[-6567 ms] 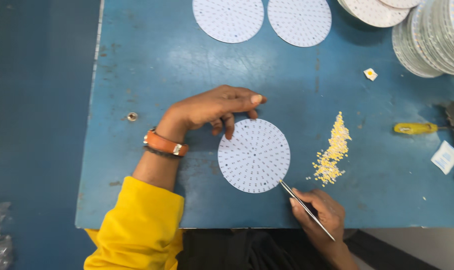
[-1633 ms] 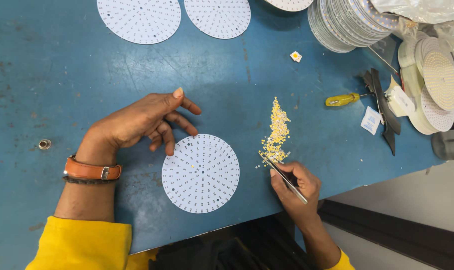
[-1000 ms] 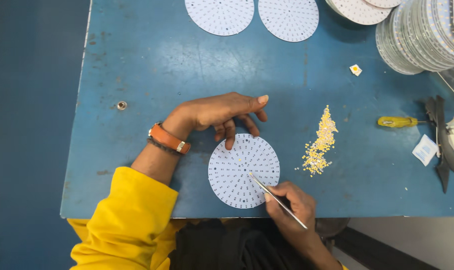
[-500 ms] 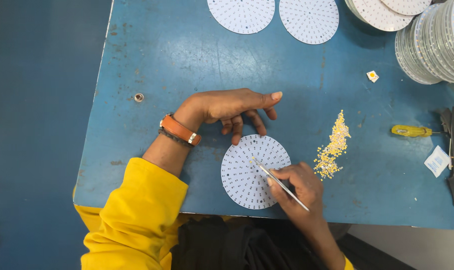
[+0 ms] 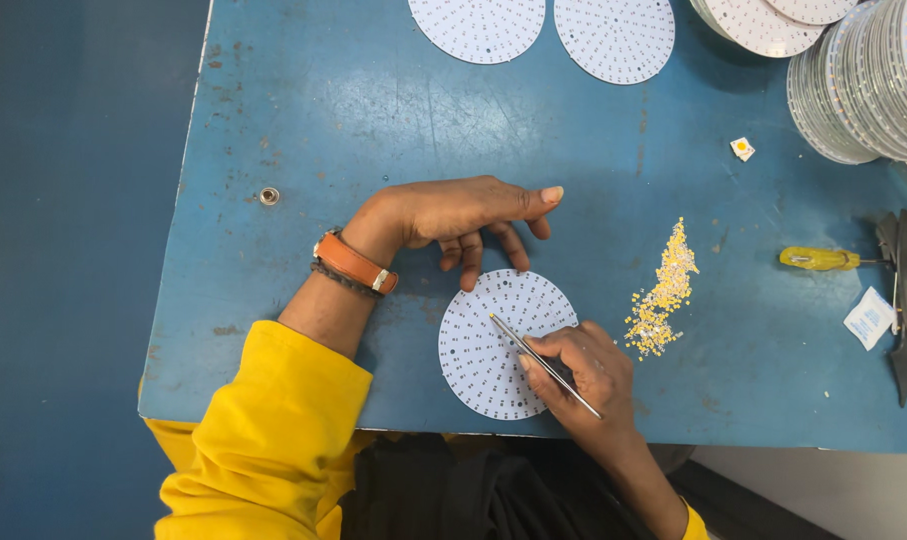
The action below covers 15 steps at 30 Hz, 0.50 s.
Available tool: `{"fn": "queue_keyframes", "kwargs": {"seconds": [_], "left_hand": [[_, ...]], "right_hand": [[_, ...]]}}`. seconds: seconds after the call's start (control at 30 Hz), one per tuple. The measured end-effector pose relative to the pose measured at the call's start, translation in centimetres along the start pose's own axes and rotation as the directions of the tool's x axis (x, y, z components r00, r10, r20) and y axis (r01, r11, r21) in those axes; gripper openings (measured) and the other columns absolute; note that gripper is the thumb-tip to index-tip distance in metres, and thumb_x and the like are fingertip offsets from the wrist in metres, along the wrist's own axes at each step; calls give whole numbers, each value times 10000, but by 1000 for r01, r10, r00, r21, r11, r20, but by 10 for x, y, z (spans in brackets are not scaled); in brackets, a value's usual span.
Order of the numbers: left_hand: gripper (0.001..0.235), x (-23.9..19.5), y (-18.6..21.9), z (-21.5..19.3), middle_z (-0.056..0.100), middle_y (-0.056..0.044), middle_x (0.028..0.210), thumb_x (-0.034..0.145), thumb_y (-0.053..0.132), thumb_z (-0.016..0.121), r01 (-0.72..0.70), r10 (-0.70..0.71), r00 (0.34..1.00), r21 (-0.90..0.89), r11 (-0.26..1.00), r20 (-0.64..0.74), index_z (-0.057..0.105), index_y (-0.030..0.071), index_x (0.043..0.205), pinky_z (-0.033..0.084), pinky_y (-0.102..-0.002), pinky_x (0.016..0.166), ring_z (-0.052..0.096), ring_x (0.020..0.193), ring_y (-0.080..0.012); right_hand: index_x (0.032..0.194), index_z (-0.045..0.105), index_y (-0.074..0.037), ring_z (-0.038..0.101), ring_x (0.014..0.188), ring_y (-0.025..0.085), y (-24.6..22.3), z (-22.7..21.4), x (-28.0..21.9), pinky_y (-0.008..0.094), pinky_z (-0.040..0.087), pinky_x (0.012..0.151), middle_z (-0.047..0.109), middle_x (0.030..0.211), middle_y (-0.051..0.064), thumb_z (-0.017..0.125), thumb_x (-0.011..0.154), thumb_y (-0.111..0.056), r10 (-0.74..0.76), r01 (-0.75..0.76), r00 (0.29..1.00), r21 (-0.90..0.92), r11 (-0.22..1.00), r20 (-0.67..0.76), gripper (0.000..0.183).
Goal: The person uses tweezers to pick up small yellow components from a pile on the table and places them into designated holes on a circular LED module. The person repeats this action for multiple modules, systematically filling the holes.
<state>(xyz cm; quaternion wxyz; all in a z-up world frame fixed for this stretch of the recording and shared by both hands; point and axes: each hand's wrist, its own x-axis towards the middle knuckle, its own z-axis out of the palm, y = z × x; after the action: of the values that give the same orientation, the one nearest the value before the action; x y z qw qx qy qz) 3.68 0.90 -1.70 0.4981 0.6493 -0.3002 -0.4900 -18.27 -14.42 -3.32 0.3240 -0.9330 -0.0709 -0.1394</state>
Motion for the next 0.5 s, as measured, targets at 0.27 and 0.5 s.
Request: {"fn": "queue_keyframes", "kwargs": {"seconds": [0.27, 0.5], "left_hand": [[990, -1, 0, -1, 779, -292, 1015, 773, 780, 458, 19, -19, 1000, -20, 1000, 16, 610, -67, 1262, 443, -241, 295, 725, 450, -235], [942, 0, 6, -4, 792, -264, 1029, 782, 756, 441, 59, -59, 998, 7, 998, 33, 617, -40, 1254, 452, -254, 315, 714, 457, -224]], "right_hand": [[917, 710, -33, 584, 674, 188, 5, -2, -15, 312, 452, 608, 678, 786, 60, 785, 816, -149, 38, -37, 996, 20, 999, -86, 171], [940, 685, 10, 532, 602, 15, 47, -40, -59, 200, 417, 540, 633, 677, -19, 742, 911, -125, 457, -417, 816, 186, 890, -354, 149]]}}
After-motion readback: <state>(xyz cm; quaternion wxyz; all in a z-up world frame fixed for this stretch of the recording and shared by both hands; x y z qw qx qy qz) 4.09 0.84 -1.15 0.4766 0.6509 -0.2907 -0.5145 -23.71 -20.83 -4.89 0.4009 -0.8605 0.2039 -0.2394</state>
